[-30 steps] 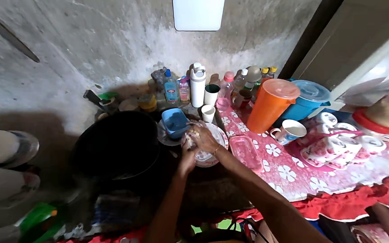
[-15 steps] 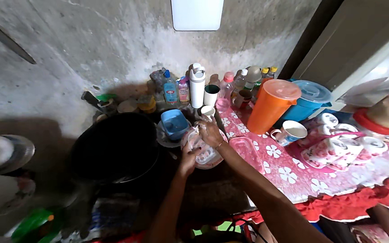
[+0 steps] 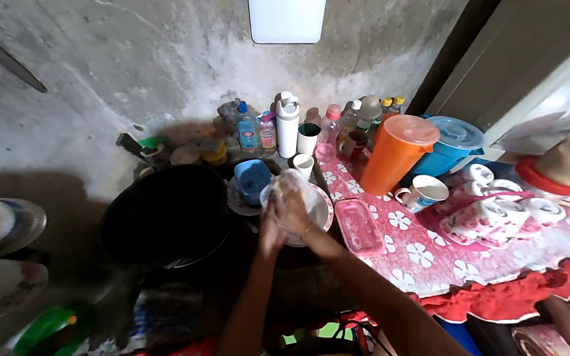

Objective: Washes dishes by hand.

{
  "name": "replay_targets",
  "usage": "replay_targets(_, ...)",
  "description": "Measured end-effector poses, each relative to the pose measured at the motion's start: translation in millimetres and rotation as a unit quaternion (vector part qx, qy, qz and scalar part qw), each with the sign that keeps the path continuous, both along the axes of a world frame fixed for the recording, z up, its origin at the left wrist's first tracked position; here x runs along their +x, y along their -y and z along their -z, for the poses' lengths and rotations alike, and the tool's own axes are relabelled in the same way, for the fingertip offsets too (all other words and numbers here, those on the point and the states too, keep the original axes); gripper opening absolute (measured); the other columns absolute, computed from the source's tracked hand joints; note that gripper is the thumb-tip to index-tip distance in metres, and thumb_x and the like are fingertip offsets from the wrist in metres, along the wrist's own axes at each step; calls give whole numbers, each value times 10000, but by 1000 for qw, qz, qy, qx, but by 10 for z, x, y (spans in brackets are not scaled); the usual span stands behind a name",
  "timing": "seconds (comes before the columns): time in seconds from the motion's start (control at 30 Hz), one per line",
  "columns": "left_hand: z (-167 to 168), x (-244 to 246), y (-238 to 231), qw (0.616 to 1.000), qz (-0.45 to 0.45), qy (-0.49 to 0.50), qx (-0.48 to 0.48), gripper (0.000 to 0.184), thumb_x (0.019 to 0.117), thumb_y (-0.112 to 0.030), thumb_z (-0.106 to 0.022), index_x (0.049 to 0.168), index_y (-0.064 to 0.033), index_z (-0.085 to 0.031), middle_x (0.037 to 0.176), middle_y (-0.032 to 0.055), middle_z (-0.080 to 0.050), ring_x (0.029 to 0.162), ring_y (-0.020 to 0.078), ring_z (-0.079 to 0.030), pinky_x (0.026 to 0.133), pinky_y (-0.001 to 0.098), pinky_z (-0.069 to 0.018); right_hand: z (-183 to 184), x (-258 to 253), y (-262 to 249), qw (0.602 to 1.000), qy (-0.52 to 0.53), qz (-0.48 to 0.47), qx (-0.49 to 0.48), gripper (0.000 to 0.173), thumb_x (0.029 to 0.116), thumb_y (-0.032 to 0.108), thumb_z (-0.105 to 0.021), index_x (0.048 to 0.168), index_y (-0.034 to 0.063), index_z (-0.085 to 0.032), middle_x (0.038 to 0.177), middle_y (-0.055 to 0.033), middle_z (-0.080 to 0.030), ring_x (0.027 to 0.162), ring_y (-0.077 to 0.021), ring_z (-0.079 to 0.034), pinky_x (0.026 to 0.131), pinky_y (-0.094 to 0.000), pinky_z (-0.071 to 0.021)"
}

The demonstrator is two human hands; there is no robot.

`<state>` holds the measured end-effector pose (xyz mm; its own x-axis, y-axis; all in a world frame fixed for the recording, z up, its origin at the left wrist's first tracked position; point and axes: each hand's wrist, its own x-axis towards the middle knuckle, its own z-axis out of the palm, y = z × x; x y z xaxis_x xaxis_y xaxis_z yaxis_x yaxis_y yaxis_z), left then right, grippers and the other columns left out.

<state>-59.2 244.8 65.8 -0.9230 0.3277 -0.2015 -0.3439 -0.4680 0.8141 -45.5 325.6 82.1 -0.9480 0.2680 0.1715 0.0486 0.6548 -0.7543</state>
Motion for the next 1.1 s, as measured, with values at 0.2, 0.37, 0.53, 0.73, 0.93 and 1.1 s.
replay_targets(0.2,68,23,1,998,-9,33,62,508,1139,-349,-170,1500,-48,-365,1287,128,-615,1096,177,-654,926,377,-568,178,-111,-239,994,19,19,107,571,1072,315,-458,1528,-29,-443,1604,-253,-388,1541,-424,-265,1257,-635,-73)
replay_targets(0.37,65,67,1,997,15,25,73,494,1140,-326,-180,1517,-53,-346,1318,129,-621,1115,186,-662,939,380,-570,149,-93,-331,994,-2,54,91,579,1070,254,-452,1538,-79,-377,1635,-284,-300,1552,-427,-225,1266,-589,-145)
replay_targets(0.53,44,56,24,999,-2,32,43,450,1140,-333,-204,1355,-31,-458,1068,67,-646,946,110,-661,825,317,-581,134,84,4,989,-22,-19,145,551,1049,320,-480,1487,-13,-514,1600,-246,-400,1541,-423,-269,1255,-636,-83)
replay_targets(0.73,-41,8,46,1000,-16,10,19,353,1133,-157,-299,1399,51,-401,1065,167,-707,862,224,-741,761,378,-635,-183,-93,-777,988,28,132,-69,567,994,333,-693,1417,-12,-539,1233,-277,-658,1106,-396,-661,972,-565,-513)
replay_targets(0.93,-40,-249,-87,974,-71,-118,-177,575,1069,-131,-517,1555,62,-278,1544,305,-375,1388,358,-449,1129,484,-402,-609,238,-566,994,-4,110,-22,479,868,74,-795,1309,-14,-632,1097,-245,-712,954,-370,-712,884,-556,-563)
replay_targets(1.1,-389,25,-196,997,48,-49,26,410,1094,-294,-286,1406,-60,-411,1139,59,-619,1004,102,-633,876,311,-556,-398,515,-121,994,-79,-19,78,508,882,86,-719,1333,-119,-607,1149,-332,-690,1073,-466,-687,978,-556,-526)
